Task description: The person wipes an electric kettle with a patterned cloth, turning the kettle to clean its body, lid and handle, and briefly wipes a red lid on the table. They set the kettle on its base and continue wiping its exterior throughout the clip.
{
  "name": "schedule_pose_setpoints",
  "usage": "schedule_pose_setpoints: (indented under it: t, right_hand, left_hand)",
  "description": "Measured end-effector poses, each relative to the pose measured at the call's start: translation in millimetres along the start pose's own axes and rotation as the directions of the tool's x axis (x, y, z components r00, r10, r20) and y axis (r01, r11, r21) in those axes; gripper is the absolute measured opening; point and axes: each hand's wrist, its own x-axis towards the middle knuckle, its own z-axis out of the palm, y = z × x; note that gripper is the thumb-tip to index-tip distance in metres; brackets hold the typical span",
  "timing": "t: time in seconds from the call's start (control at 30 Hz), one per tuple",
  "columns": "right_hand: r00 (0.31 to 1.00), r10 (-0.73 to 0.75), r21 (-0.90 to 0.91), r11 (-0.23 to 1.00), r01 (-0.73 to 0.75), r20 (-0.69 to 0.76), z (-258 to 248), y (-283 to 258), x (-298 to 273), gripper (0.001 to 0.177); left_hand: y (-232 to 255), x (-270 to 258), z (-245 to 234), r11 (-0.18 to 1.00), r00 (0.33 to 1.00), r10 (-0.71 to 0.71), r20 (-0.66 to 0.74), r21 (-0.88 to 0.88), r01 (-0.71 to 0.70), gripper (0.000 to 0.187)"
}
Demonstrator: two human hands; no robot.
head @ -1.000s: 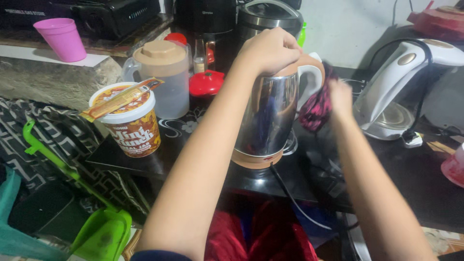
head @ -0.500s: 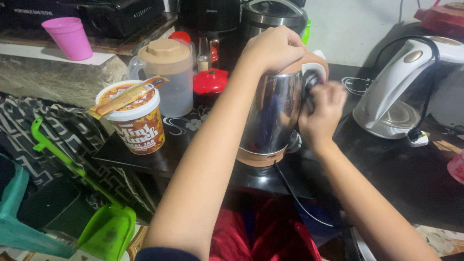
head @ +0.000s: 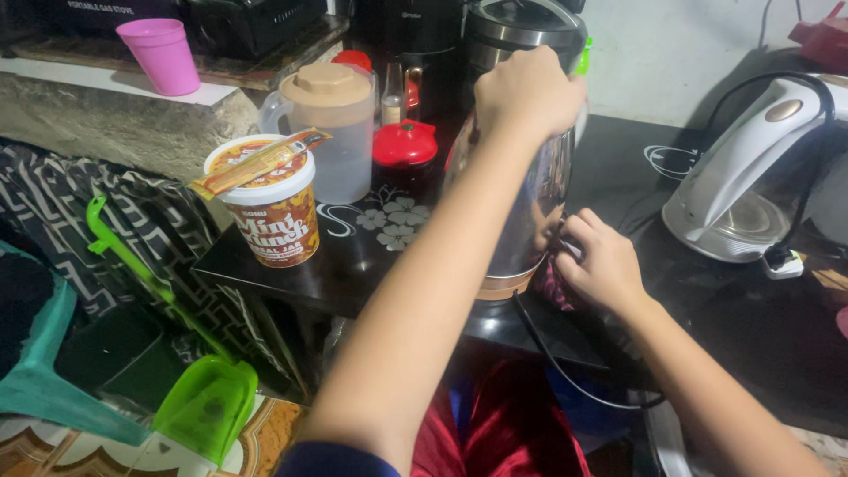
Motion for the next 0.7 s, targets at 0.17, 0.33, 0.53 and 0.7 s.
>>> schedule_pose_setpoints:
  t: [0.17,0.33,0.53,0.7]
  right_hand:
    - [0.993,0.108,0.184,0.978,-0.096,-0.054,8,2,-21,0.024]
    - [0.980,0.090,0.280,0.959,-0.038,-0.178,17,14,-29,0.028]
    - [0.967,0.199,0.333,0.933,-0.138,-0.156,23,23,-31,0.031]
    - [0.964,0.180,0.314,0.943,-0.113,-0.194,22,18,-32,0.033]
  left_hand:
    - [13,1,17,0.978,0.965,-0.178,-0.195,0.072,0.195,0.031]
    - [-14,27,2,0.955,0.970,-0.195,0.144,-0.199,0.221,0.056]
    - [-85,20,-13,0.634,0.900,0.233,0.368,-0.760,0.146,0.114]
    - [-122,-27,-10,0.389,0.910,0.364,0.200,-0.920,0.047,0.112]
